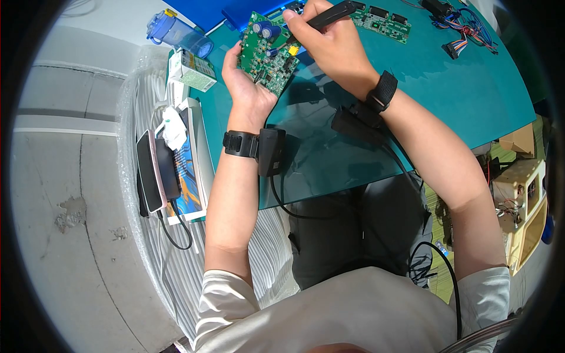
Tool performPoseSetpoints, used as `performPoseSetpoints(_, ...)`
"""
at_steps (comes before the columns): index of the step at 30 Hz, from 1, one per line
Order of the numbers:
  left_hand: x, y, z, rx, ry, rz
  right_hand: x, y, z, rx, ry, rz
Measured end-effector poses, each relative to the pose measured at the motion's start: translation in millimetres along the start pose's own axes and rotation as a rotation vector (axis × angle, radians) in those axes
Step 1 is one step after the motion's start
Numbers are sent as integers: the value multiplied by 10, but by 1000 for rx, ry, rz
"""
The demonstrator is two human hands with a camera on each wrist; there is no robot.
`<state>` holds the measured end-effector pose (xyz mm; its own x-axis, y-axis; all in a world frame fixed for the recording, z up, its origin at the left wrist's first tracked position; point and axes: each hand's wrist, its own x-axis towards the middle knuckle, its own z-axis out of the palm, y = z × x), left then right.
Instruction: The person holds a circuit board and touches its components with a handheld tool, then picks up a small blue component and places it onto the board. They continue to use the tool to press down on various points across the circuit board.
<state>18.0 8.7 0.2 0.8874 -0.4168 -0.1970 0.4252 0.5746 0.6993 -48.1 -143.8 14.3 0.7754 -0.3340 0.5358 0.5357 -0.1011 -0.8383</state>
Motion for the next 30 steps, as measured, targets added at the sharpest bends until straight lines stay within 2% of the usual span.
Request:
performPoseSetpoints(4, -11, -5, 24, -15, 0, 31, -10, 11, 27, 91, 20, 25)
performPoseSetpoints(8, -28, -4, 44, -24, -21, 35, -17, 5, 19, 61, 17, 15)
performPoseSetpoints(10, -33, -6, 46, -18, -19, 42, -34, -33, 22, 125, 9, 115)
performPoseSetpoints(14, -37, -6, 46, -11, -31, 43, -32, -23, 40, 107, 25, 78)
performPoseSetpoints(16, -30, -17, 63, 29, 0, 60, -44, -44, 50, 221, 18, 145)
performPoseSetpoints(26, -54, -22, 64, -17, -53, 87, -72, -35, 51, 203, 43, 132)
performPoseSetpoints(28, -35, -29, 69, -3, -39, 114, -77, -24, 49, 131, 67, 56)
performPoseSetpoints(30, -38, -27, 63, 0, -39, 111, -73, -11, 49, 125, 67, 66)
